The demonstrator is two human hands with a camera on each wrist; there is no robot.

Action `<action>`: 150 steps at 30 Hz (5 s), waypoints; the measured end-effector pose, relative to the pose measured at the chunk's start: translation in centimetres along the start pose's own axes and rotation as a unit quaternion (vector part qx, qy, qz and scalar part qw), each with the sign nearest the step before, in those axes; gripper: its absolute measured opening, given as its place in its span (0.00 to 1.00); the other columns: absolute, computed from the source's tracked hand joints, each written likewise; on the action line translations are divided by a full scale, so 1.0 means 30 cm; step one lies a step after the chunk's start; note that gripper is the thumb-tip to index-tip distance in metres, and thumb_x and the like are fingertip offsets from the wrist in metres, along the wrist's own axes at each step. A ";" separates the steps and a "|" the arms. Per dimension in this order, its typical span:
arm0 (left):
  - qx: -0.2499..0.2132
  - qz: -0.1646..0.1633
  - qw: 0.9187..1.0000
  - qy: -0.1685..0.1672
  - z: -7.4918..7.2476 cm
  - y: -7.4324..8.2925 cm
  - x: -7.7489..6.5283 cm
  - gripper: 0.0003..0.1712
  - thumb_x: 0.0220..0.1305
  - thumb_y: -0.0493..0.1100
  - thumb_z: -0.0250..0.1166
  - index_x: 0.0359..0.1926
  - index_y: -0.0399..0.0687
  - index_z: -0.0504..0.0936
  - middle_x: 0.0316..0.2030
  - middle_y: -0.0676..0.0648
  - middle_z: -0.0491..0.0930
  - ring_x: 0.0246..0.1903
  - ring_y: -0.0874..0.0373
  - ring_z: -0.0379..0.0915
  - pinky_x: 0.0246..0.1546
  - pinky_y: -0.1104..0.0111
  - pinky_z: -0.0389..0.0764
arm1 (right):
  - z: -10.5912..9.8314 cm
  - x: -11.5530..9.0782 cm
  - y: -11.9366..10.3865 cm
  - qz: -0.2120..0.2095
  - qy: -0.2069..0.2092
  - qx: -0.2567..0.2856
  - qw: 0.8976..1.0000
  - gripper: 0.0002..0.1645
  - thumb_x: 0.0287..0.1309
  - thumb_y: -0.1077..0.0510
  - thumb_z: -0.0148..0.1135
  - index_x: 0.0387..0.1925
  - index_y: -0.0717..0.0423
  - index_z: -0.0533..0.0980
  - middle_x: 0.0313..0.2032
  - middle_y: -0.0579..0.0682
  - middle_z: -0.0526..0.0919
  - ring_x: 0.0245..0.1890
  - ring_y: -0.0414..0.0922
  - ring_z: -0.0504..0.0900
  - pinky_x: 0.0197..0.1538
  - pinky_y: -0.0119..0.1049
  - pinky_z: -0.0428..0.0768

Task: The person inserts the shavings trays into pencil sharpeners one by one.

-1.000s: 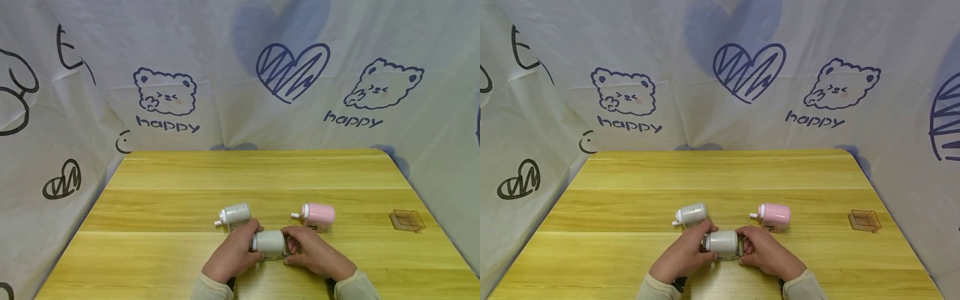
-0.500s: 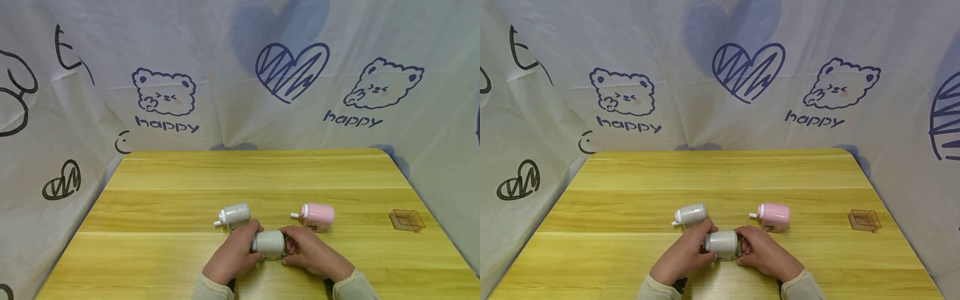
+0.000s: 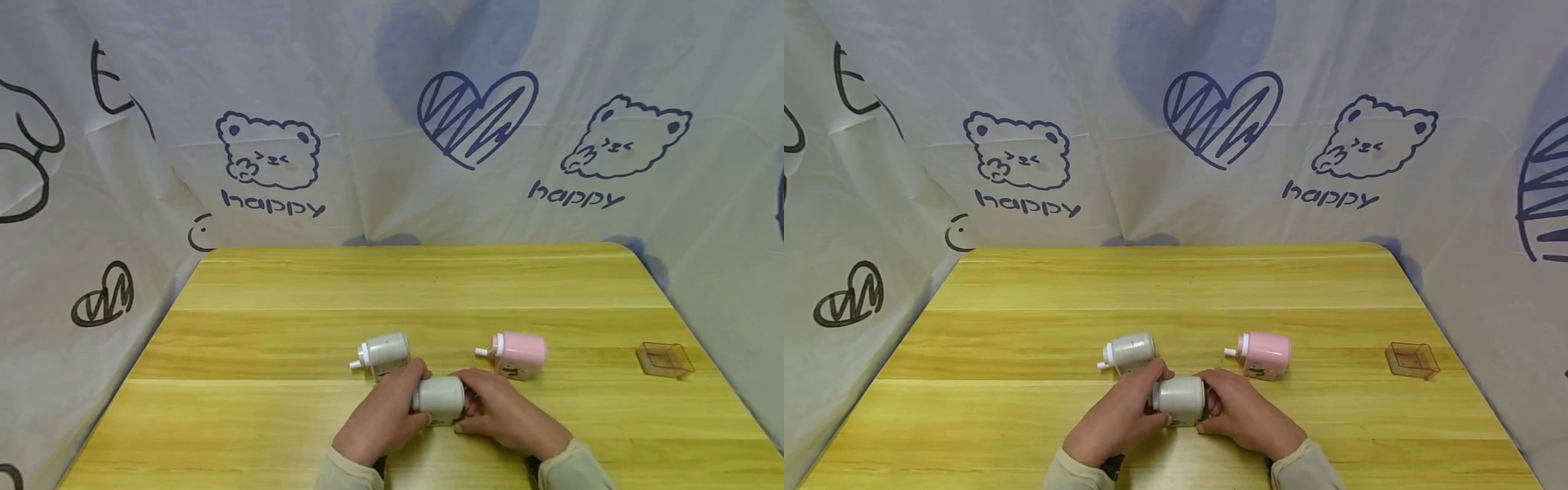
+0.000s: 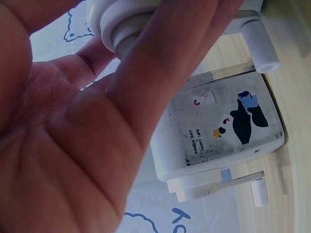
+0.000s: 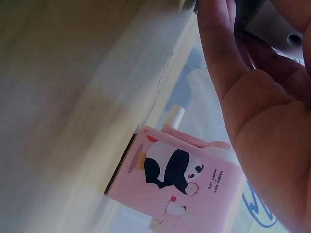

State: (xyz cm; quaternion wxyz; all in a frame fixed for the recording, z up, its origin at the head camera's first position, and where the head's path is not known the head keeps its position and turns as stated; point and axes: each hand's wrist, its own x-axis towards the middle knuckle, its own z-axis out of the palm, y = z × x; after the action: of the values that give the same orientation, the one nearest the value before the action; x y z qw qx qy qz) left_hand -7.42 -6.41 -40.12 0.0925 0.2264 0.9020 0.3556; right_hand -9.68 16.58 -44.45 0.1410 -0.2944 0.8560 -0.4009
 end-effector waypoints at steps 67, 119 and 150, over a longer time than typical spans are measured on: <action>0.056 -0.009 0.979 0.197 0.144 0.001 0.091 0.27 0.64 0.36 0.60 0.63 0.42 0.67 0.59 0.40 0.73 0.55 0.45 0.72 0.54 0.57 0.73 | -0.020 -0.032 0.007 0.042 0.078 0.112 0.990 0.54 0.51 0.55 0.70 0.73 0.58 0.50 0.61 0.64 0.70 0.56 0.54 0.76 0.55 0.36 0.73; -0.069 -0.012 0.986 0.150 0.110 -0.028 -0.023 0.20 0.66 0.48 0.60 0.54 0.43 0.75 0.43 0.44 0.77 0.29 0.70 0.72 0.30 0.72 0.75 | -0.515 -0.495 0.465 0.294 0.139 -0.203 0.924 0.47 0.58 0.57 0.54 0.66 0.79 0.43 0.58 0.85 0.50 0.58 0.79 0.49 0.52 0.74 0.49; -0.073 -0.016 0.988 0.135 0.111 -0.034 -0.023 0.20 0.66 0.49 0.60 0.54 0.43 0.76 0.43 0.43 0.79 0.28 0.71 0.72 0.30 0.72 0.76 | -0.484 -0.481 0.411 0.307 0.153 -0.139 0.929 0.48 0.58 0.35 0.59 0.64 0.69 0.60 0.56 0.76 0.66 0.51 0.70 0.71 0.44 0.59 0.74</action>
State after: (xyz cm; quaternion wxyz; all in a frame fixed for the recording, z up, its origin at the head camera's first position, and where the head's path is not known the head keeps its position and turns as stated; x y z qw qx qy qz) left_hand -6.08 -5.40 -43.24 -0.0079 0.1550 0.8814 0.4461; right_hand -10.07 40.48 -44.56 0.0820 0.0305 0.9630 -0.2549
